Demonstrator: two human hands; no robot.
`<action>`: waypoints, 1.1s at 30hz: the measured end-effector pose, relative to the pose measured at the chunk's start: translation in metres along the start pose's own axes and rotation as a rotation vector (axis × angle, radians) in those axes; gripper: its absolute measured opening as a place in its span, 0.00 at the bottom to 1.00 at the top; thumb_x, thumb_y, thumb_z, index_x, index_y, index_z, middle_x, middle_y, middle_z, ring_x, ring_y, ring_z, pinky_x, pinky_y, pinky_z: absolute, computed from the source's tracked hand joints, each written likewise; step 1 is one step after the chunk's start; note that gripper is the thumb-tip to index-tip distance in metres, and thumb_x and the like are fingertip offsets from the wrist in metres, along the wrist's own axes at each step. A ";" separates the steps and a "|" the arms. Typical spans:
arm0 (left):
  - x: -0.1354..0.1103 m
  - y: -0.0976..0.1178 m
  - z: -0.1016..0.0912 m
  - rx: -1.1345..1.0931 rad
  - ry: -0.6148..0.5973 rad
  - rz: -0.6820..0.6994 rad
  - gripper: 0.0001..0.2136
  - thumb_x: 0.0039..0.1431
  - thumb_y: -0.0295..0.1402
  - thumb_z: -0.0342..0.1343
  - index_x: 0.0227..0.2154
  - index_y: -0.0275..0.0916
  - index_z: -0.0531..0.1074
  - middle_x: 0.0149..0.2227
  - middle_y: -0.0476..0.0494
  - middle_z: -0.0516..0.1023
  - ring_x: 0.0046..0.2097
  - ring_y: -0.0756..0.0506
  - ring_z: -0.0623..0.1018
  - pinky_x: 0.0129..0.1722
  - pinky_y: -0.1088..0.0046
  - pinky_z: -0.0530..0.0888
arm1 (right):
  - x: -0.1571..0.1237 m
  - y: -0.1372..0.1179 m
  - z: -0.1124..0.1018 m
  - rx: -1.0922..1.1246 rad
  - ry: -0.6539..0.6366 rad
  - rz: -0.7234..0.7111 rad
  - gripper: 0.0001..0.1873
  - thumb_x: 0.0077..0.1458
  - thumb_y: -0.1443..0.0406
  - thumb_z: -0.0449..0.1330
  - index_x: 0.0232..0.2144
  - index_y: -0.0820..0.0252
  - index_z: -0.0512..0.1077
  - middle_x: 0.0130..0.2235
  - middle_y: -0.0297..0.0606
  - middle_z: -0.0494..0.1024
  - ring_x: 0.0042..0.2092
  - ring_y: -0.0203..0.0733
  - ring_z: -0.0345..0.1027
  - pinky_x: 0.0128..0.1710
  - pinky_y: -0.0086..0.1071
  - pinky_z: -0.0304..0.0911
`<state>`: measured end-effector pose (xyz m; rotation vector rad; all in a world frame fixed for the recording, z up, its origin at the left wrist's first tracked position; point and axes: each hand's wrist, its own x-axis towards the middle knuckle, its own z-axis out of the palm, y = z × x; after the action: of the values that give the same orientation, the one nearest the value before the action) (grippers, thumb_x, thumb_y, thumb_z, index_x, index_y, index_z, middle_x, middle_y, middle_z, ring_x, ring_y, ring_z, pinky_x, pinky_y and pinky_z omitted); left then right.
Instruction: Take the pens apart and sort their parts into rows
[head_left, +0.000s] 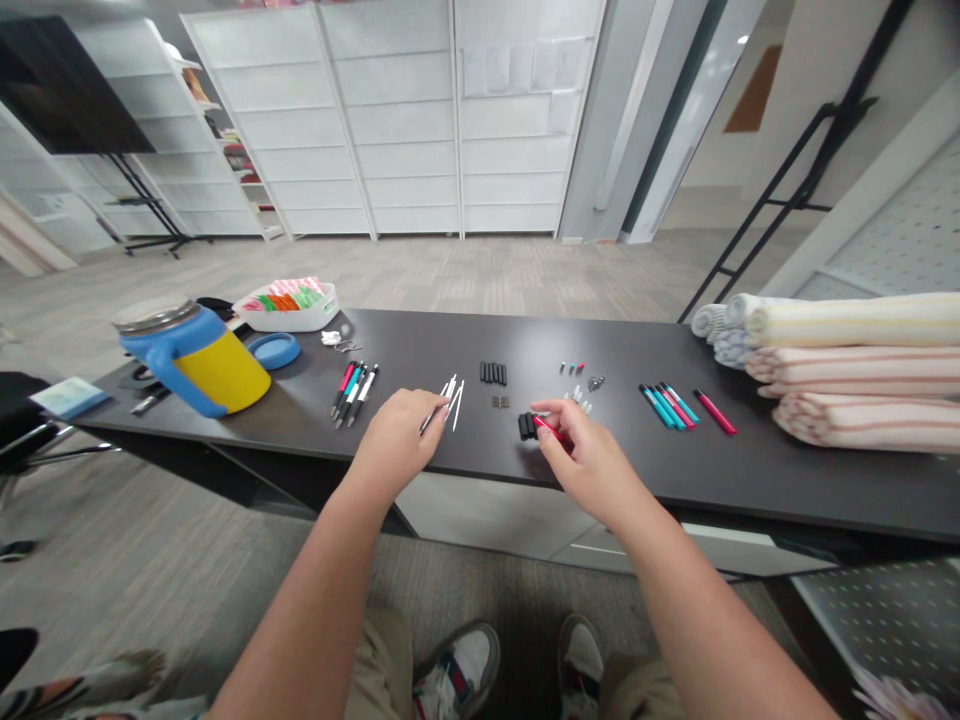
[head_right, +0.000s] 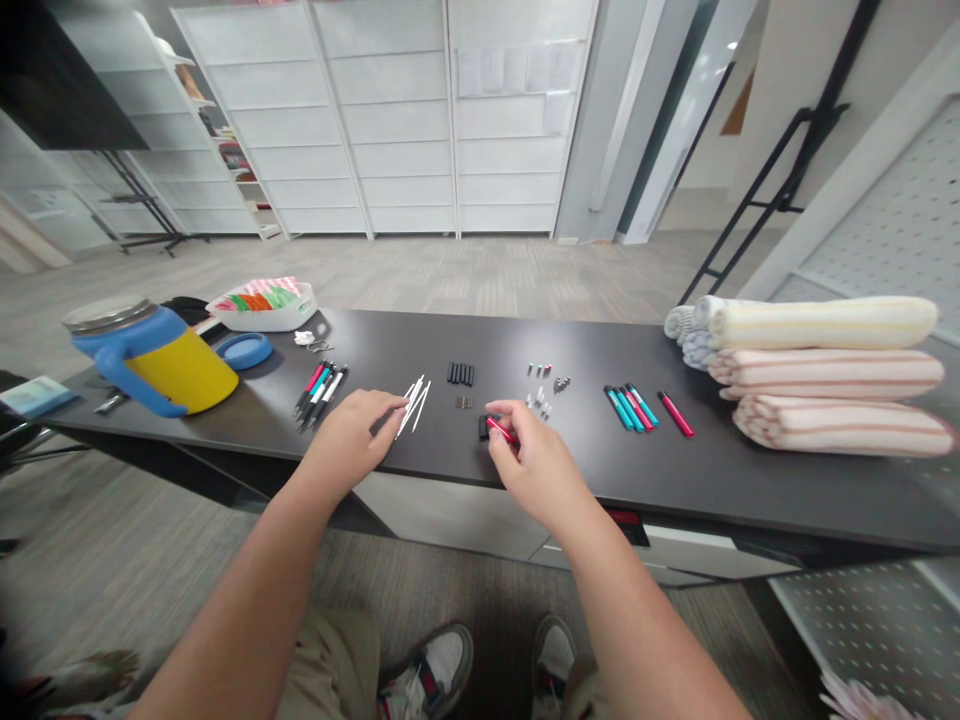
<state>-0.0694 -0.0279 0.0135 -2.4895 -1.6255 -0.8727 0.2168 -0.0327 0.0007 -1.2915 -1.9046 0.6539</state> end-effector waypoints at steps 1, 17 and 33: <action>0.001 0.007 0.002 -0.032 0.019 0.010 0.10 0.72 0.31 0.53 0.48 0.39 0.79 0.46 0.40 0.84 0.48 0.39 0.79 0.52 0.59 0.74 | 0.000 0.002 0.001 0.026 0.000 0.011 0.15 0.67 0.59 0.56 0.54 0.56 0.68 0.36 0.34 0.80 0.33 0.40 0.73 0.34 0.33 0.64; 0.006 0.062 0.041 -0.161 -0.117 0.143 0.09 0.73 0.32 0.54 0.48 0.41 0.79 0.42 0.43 0.83 0.44 0.41 0.78 0.46 0.62 0.73 | 0.000 -0.001 0.002 0.089 -0.009 -0.020 0.07 0.59 0.59 0.67 0.38 0.54 0.79 0.35 0.33 0.85 0.36 0.41 0.80 0.36 0.31 0.69; 0.015 0.066 0.038 -0.245 -0.199 -0.031 0.06 0.67 0.32 0.61 0.33 0.39 0.79 0.37 0.44 0.80 0.40 0.43 0.78 0.41 0.67 0.72 | 0.011 -0.013 0.016 0.185 0.024 0.007 0.11 0.64 0.54 0.63 0.37 0.55 0.74 0.32 0.34 0.82 0.32 0.40 0.75 0.32 0.31 0.65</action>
<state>0.0072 -0.0327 0.0061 -2.8052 -1.7125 -0.9033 0.1944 -0.0275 0.0036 -1.1836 -1.7757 0.7946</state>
